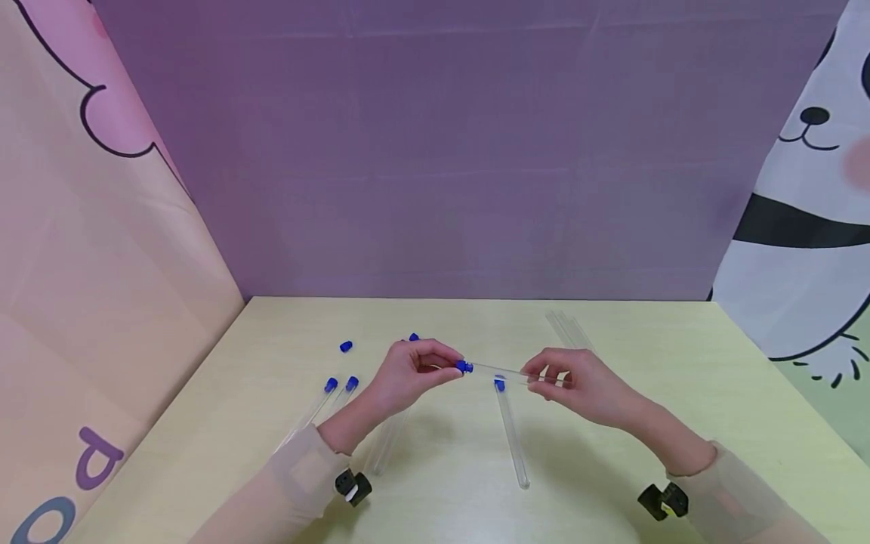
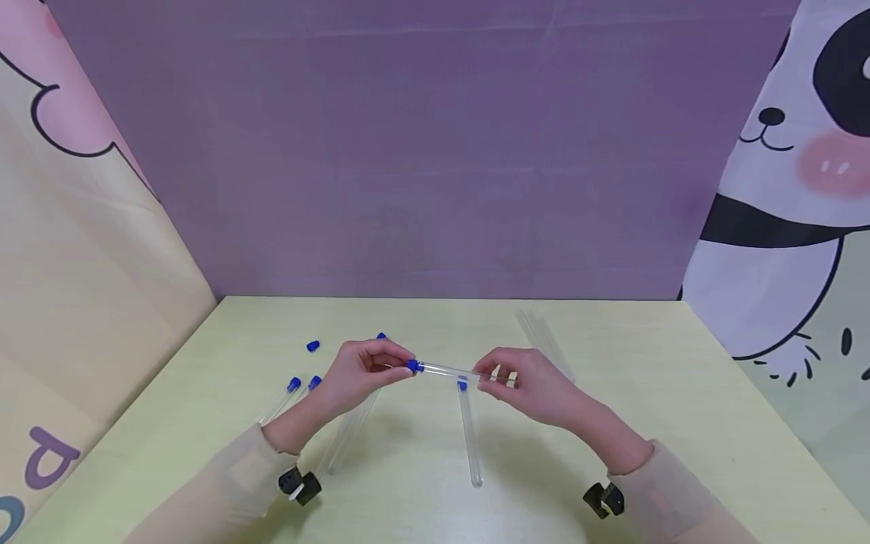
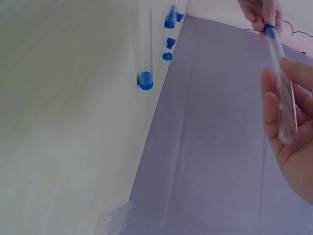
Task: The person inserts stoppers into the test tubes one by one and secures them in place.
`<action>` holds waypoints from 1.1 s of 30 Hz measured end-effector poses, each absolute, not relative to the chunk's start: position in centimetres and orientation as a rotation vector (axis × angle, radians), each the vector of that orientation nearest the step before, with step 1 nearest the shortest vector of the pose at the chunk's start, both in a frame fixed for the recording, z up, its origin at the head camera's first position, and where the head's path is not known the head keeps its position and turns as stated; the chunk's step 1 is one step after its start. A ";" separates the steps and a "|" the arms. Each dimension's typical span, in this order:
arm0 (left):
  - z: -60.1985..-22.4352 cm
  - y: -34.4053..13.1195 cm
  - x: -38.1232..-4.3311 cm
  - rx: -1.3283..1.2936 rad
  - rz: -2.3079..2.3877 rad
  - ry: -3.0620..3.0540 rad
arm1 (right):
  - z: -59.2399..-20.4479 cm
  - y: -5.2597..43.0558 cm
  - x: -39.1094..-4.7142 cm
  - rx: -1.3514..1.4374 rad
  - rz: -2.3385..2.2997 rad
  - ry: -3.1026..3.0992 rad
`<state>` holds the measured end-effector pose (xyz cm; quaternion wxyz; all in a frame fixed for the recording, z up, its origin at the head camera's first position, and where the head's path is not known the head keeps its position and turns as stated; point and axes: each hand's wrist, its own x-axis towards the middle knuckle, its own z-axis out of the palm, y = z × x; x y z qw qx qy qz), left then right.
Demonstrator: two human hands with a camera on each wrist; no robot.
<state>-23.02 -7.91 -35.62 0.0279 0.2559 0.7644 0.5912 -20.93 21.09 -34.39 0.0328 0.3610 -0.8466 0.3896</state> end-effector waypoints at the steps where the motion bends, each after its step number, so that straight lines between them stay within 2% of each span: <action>1: -35.7 -7.9 -23.0 0.797 1.835 2.351 | -34.5 21.1 -21.0 1.117 1.208 -2.590; 19: -36.3 -7.5 -23.2 0.793 2.113 2.061 | -35.5 20.7 -21.2 1.285 1.341 -2.316; 33: -36.3 -7.8 -22.8 0.881 2.044 2.134 | -35.4 20.3 -21.0 1.300 1.295 -2.303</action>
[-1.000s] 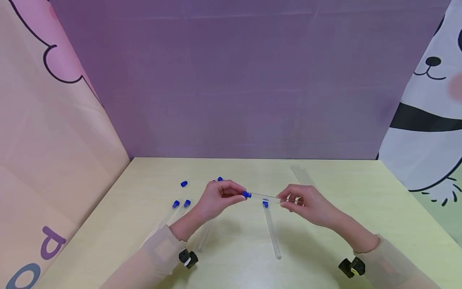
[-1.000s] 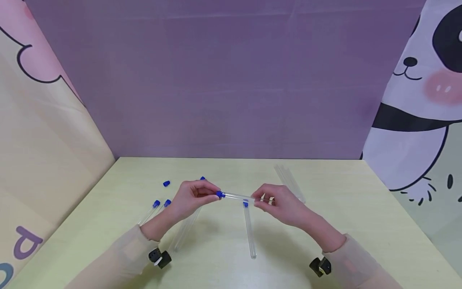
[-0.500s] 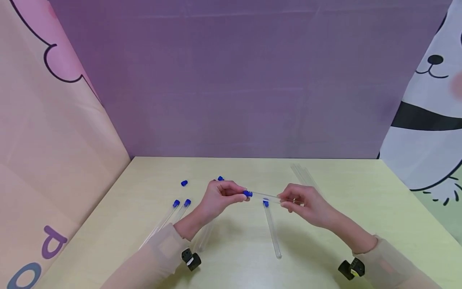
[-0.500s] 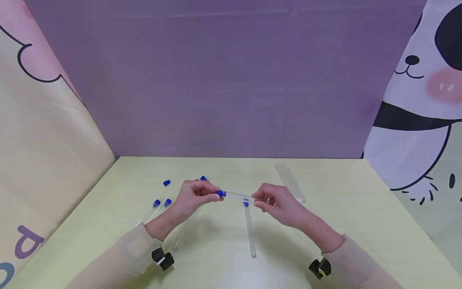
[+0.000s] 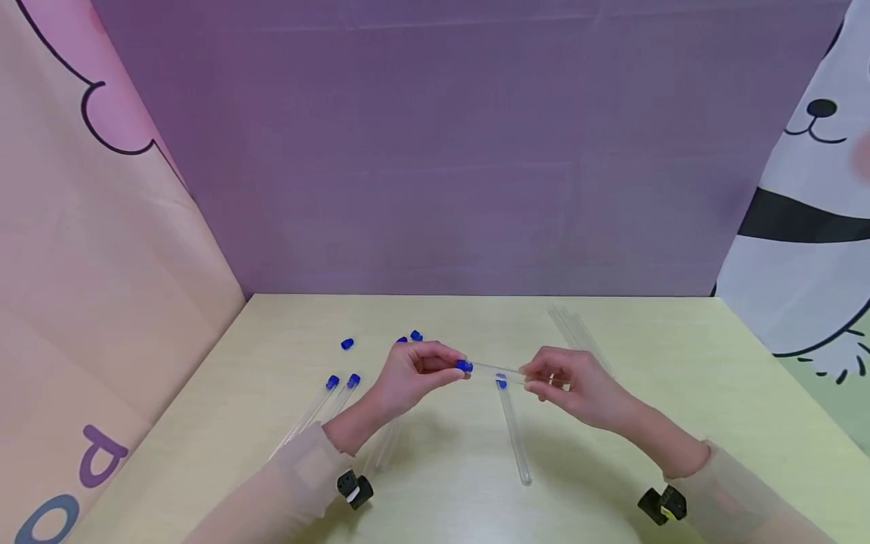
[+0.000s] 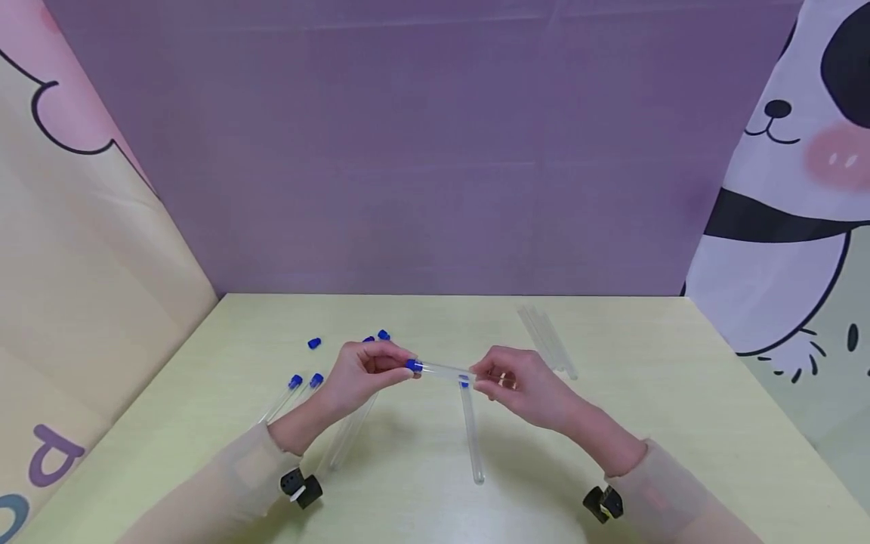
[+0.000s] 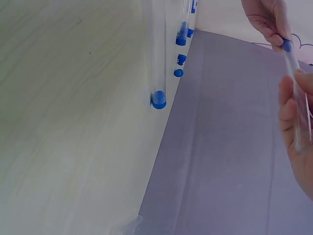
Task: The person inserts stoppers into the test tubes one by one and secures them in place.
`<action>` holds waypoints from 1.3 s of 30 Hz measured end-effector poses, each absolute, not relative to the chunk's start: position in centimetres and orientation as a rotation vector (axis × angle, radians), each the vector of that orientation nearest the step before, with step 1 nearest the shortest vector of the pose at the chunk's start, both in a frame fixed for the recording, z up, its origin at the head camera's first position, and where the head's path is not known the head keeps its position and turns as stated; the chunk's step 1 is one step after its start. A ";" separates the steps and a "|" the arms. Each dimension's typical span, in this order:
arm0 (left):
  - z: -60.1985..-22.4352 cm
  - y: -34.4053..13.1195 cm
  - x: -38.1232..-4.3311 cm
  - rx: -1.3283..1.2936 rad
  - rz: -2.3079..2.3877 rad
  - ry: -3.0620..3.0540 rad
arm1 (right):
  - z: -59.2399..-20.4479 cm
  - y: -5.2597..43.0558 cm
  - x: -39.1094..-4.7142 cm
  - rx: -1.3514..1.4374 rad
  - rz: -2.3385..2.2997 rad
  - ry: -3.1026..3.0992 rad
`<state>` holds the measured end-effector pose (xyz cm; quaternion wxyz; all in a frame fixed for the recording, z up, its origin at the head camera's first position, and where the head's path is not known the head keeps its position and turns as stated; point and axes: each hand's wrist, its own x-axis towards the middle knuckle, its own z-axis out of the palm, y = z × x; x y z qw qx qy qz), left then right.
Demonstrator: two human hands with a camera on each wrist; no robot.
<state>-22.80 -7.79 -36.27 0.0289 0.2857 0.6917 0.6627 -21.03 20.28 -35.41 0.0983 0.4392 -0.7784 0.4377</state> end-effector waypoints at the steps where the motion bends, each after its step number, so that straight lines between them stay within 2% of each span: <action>1: -36.3 -7.8 -22.8 0.887 2.026 2.156 | -35.4 20.2 -21.0 1.292 1.283 -2.309; 13: -36.7 -7.8 -23.4 0.829 1.901 2.205 | -35.6 19.8 -21.1 1.096 1.014 -2.566; 27: -36.7 -7.1 -23.6 0.811 1.837 2.228 | -35.8 20.0 -20.9 1.123 0.906 -2.597; 39: -37.4 -9.5 -23.9 0.773 1.705 2.366 | -36.4 21.2 -21.1 1.120 0.898 -2.586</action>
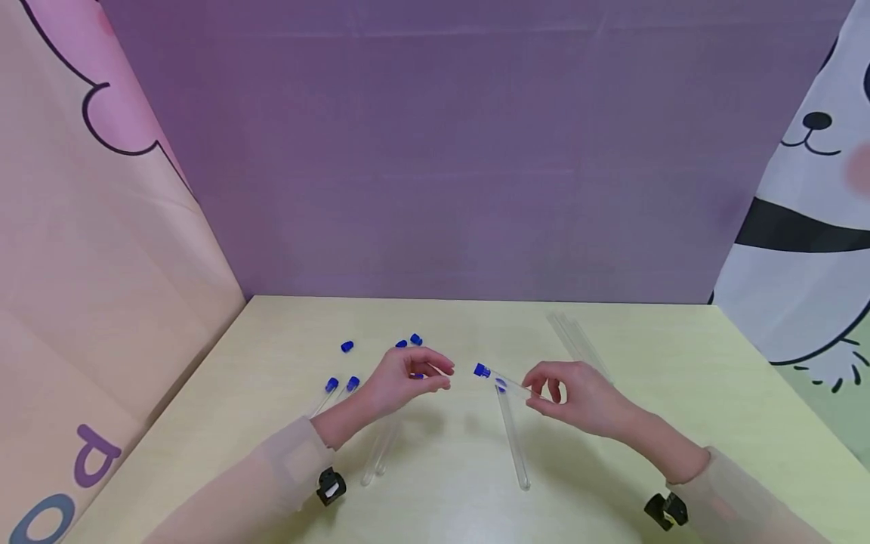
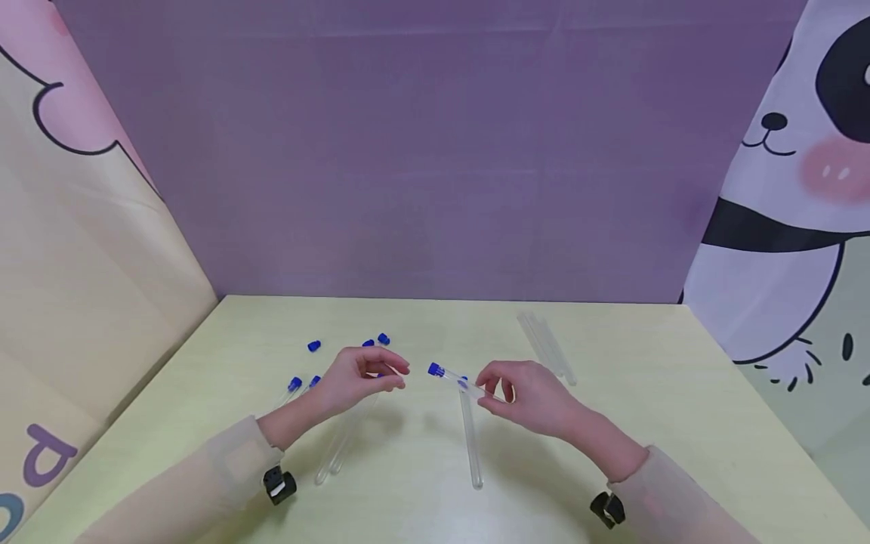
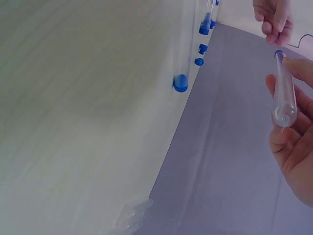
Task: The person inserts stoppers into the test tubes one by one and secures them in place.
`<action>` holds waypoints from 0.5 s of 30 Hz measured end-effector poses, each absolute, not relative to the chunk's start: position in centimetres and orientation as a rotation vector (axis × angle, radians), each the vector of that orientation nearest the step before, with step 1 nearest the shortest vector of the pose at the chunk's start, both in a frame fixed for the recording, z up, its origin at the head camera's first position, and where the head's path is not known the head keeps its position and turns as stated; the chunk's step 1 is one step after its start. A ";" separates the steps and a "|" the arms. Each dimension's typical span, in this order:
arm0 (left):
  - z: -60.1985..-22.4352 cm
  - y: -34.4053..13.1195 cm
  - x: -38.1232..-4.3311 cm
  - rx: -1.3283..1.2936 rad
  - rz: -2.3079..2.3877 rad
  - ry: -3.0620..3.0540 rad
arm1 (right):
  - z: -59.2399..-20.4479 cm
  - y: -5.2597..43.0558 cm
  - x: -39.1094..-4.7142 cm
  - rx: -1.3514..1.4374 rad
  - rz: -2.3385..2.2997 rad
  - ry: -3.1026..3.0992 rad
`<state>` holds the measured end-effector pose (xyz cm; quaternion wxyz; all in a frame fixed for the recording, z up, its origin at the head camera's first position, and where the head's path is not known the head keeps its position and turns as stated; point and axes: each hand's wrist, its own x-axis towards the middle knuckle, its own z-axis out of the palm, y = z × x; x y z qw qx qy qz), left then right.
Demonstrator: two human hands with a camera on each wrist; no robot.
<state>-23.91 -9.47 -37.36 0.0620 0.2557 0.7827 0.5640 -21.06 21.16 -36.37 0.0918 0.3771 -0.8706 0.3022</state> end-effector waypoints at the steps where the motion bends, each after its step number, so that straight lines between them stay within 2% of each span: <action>1: -37.4 -9.7 -23.9 0.765 1.692 2.376 | -36.4 21.3 -21.1 1.115 0.891 -2.587; 15: -37.8 -12.9 -24.2 0.864 1.476 2.506 | -36.5 22.4 -21.6 1.057 0.870 -2.678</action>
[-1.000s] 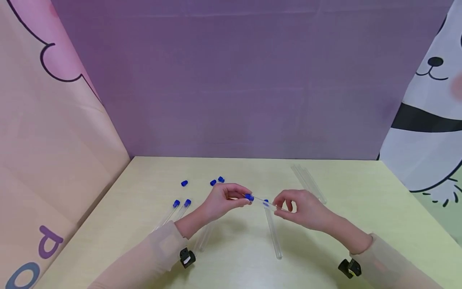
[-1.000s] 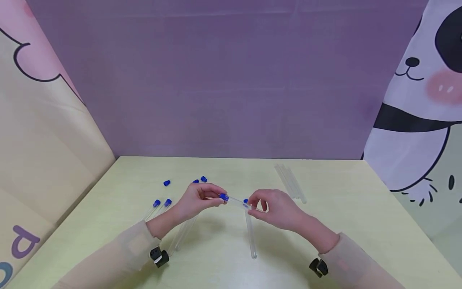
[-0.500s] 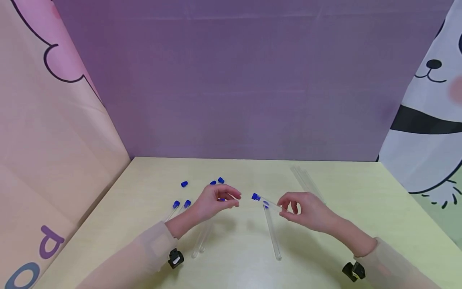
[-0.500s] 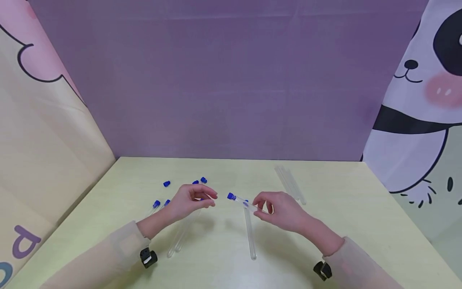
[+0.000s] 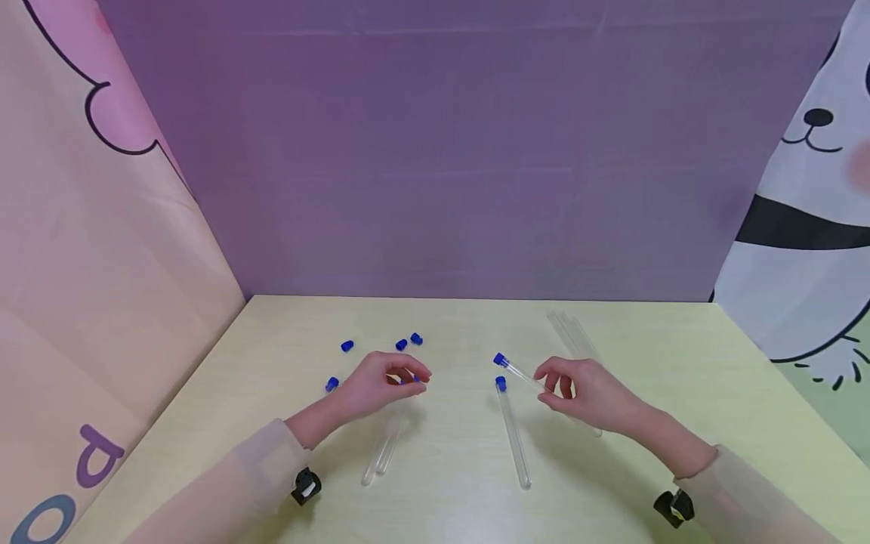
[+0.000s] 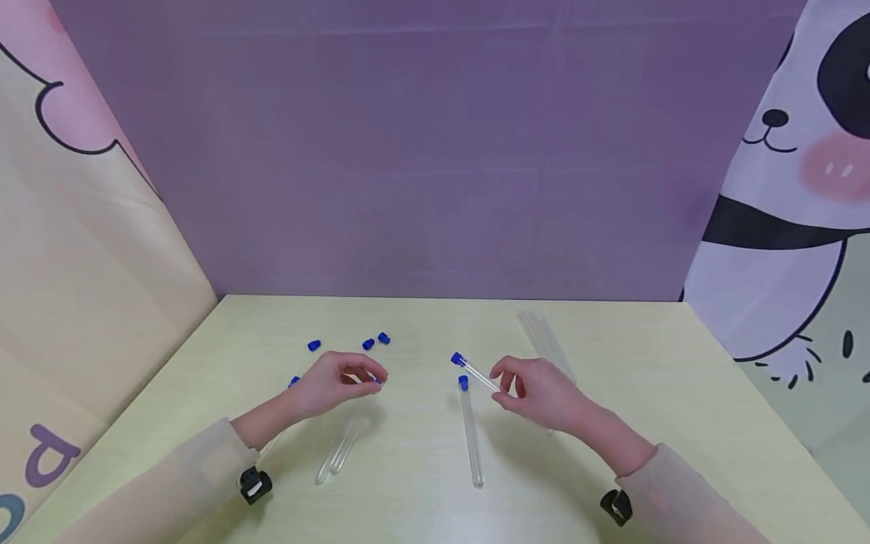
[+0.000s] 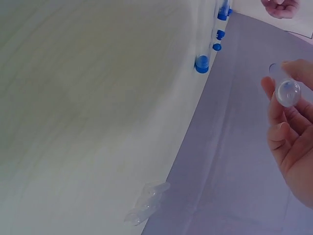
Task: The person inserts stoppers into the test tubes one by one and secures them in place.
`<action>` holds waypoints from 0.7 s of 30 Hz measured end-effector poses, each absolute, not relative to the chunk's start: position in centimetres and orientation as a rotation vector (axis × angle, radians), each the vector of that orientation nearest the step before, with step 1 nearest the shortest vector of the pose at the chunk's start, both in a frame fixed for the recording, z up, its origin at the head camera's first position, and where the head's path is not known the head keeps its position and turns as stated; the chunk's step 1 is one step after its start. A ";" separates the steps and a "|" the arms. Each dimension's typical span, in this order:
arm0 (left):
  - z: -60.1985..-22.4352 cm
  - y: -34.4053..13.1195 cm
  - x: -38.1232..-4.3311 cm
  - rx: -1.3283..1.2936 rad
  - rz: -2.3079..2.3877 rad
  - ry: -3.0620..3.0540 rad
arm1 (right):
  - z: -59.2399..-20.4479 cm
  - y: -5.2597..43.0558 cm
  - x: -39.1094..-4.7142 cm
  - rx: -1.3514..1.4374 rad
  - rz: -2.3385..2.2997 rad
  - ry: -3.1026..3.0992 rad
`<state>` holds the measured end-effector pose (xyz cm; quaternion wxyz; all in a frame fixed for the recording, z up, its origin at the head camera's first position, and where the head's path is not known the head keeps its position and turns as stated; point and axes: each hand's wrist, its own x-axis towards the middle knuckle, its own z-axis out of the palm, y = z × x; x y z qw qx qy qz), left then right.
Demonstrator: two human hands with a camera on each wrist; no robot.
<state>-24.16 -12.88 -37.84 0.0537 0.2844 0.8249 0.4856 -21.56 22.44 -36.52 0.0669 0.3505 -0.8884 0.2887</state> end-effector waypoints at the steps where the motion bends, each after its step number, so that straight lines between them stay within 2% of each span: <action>1: -37.7 -13.1 -24.2 0.868 1.465 2.515 | -36.5 22.5 -21.6 1.050 0.880 -2.685; 21: -37.6 -17.2 -24.8 0.786 1.378 2.715 | -37.7 24.0 -22.4 0.944 0.911 -2.771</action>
